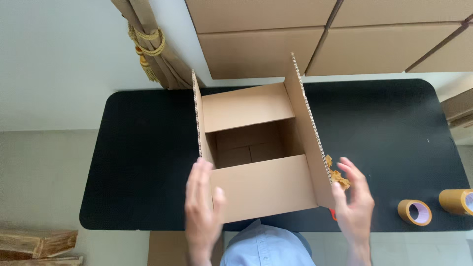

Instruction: The person peels the packing tape off a cardboard box and unfolds it to flatten it on the table.

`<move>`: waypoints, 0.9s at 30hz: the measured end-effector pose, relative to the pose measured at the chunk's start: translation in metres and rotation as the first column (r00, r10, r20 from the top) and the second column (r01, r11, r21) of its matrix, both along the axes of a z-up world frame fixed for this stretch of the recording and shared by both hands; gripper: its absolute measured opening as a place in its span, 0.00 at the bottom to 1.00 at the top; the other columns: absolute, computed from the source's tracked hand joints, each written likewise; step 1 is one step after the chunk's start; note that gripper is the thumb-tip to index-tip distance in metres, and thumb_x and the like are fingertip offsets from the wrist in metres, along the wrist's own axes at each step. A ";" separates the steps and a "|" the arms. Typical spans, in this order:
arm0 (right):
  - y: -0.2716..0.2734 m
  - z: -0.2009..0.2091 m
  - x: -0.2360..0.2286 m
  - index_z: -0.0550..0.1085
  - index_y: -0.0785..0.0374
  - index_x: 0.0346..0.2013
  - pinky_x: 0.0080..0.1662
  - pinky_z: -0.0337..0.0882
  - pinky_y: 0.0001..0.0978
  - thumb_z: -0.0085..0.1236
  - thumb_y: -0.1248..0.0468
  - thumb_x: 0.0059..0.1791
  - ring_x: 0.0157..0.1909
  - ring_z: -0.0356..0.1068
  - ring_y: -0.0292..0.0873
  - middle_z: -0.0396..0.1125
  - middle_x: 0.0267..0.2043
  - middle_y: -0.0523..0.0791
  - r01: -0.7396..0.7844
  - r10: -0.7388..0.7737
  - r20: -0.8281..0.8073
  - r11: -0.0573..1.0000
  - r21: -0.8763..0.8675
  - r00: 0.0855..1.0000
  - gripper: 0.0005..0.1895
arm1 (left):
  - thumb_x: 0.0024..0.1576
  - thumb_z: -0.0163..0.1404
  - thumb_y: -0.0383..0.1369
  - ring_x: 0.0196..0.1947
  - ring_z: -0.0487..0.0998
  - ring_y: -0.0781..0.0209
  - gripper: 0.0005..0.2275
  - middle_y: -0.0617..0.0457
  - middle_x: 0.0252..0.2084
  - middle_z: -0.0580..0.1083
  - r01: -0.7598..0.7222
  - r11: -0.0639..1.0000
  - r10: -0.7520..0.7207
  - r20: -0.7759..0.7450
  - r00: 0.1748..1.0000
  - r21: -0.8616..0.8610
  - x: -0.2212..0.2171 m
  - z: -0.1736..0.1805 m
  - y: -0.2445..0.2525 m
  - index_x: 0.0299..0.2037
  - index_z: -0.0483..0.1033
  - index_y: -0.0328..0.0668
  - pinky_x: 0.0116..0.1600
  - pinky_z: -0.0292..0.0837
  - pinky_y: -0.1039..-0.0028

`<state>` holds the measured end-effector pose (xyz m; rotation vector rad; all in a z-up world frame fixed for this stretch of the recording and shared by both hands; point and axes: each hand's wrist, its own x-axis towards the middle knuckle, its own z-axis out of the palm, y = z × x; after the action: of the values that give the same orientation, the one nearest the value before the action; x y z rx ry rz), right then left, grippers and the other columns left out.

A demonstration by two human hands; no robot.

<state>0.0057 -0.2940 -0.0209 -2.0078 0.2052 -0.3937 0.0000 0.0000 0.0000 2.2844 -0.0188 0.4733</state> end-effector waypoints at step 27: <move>0.121 -0.247 0.189 0.53 0.70 0.74 0.62 0.67 0.62 0.54 0.67 0.52 0.64 0.65 0.67 0.65 0.61 0.65 -0.502 0.484 -0.224 0.865 -0.025 0.846 0.37 | 0.66 0.43 0.47 0.45 0.80 0.51 0.14 0.50 0.40 0.80 0.191 0.974 -0.129 -0.402 0.906 0.118 0.091 -0.215 -0.037 0.48 0.74 0.51 0.53 0.71 0.63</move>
<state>0.1942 -0.1733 -0.2681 -2.0925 -0.2056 0.1463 0.0908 -0.0369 -0.2146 2.4671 -0.0449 -0.0822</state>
